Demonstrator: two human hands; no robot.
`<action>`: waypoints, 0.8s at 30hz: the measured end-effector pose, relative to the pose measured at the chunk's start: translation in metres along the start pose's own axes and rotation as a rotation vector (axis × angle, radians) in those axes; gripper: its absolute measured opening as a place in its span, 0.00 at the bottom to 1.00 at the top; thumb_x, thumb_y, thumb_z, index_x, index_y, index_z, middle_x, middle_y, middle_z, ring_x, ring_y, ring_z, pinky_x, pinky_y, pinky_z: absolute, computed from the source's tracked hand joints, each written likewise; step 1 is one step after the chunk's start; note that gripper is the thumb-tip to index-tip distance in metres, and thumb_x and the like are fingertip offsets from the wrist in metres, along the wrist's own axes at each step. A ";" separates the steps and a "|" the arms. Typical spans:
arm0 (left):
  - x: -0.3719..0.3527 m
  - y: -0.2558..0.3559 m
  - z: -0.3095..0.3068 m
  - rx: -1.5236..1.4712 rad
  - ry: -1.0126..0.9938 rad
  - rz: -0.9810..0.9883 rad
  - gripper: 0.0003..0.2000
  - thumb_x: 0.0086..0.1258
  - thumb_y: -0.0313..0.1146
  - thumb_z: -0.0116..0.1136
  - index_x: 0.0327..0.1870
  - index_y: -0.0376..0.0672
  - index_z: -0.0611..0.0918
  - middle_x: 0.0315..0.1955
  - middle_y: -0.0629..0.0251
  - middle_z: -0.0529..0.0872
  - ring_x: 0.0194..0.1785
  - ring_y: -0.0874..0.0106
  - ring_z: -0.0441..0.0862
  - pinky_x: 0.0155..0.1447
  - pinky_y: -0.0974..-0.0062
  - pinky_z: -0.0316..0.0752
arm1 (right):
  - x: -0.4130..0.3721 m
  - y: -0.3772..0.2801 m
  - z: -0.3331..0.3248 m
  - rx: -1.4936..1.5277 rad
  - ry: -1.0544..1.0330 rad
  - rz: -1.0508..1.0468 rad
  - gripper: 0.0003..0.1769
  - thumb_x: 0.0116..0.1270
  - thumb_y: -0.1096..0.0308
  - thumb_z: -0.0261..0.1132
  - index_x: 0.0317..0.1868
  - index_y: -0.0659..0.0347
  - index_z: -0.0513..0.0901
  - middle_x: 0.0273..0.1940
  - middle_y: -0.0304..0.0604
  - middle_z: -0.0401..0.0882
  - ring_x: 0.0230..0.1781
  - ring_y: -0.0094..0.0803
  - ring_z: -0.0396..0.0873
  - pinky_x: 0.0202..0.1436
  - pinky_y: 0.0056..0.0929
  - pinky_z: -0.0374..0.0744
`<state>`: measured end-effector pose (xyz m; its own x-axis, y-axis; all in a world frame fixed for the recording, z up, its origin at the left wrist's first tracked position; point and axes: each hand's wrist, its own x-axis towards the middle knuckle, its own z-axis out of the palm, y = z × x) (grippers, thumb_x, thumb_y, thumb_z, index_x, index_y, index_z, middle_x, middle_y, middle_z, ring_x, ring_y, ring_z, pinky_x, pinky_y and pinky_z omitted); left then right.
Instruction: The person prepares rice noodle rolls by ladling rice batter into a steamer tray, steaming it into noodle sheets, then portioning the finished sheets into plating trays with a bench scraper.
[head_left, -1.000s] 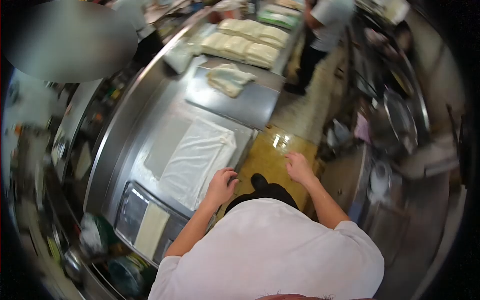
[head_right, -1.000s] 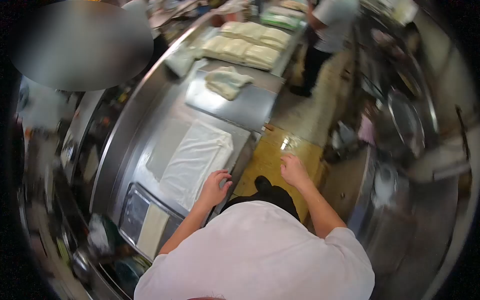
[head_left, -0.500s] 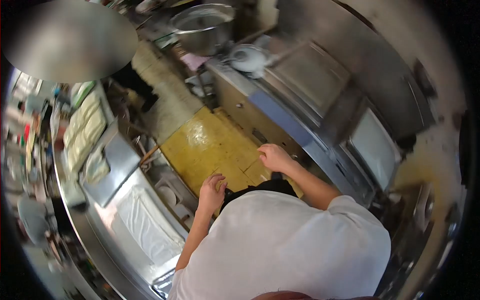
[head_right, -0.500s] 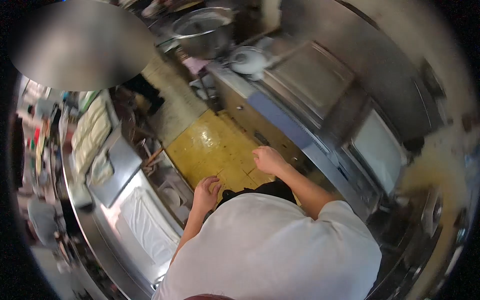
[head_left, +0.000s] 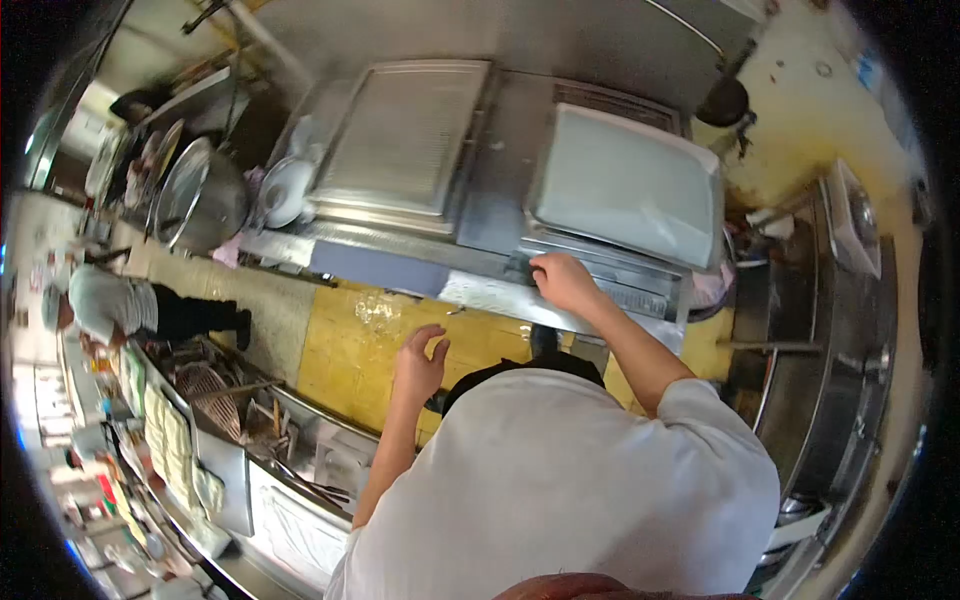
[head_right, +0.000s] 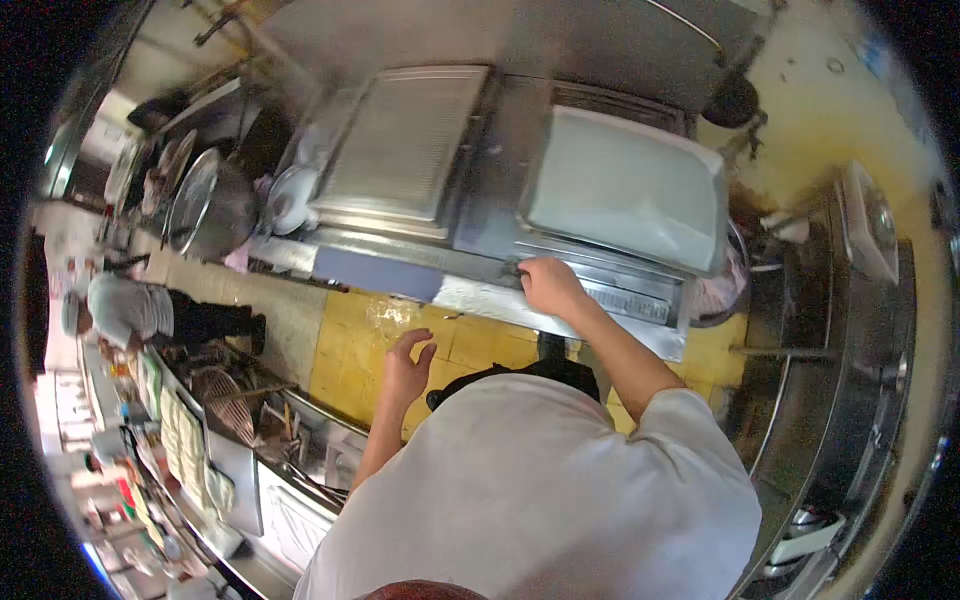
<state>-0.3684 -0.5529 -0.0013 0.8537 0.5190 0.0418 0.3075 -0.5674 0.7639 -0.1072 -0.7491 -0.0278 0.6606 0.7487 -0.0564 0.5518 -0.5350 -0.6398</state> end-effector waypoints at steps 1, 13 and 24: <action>0.014 0.014 0.015 0.005 -0.030 0.011 0.10 0.65 0.26 0.67 0.46 0.40 0.84 0.48 0.52 0.88 0.53 0.50 0.84 0.57 0.60 0.79 | -0.004 0.014 -0.016 0.011 0.012 0.028 0.15 0.66 0.68 0.60 0.48 0.63 0.87 0.49 0.57 0.85 0.53 0.55 0.82 0.60 0.47 0.79; 0.182 0.121 0.141 0.108 -0.405 0.452 0.08 0.63 0.25 0.65 0.42 0.38 0.86 0.46 0.50 0.88 0.52 0.50 0.83 0.59 0.58 0.78 | -0.060 0.149 -0.111 -0.018 0.237 0.382 0.11 0.66 0.65 0.62 0.40 0.63 0.86 0.39 0.57 0.85 0.51 0.59 0.78 0.59 0.50 0.76; 0.310 0.132 0.241 0.833 -0.676 0.517 0.18 0.60 0.26 0.58 0.53 0.44 0.81 0.60 0.50 0.79 0.63 0.54 0.76 0.65 0.58 0.75 | -0.047 0.233 -0.166 -0.526 0.284 0.514 0.13 0.62 0.73 0.59 0.46 0.64 0.83 0.50 0.57 0.83 0.58 0.52 0.78 0.61 0.45 0.79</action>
<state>0.0380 -0.6209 -0.0431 0.9283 -0.1938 -0.3172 -0.1731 -0.9806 0.0924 0.0747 -0.9742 -0.0464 0.9637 0.2670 -0.0035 0.2640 -0.9549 -0.1357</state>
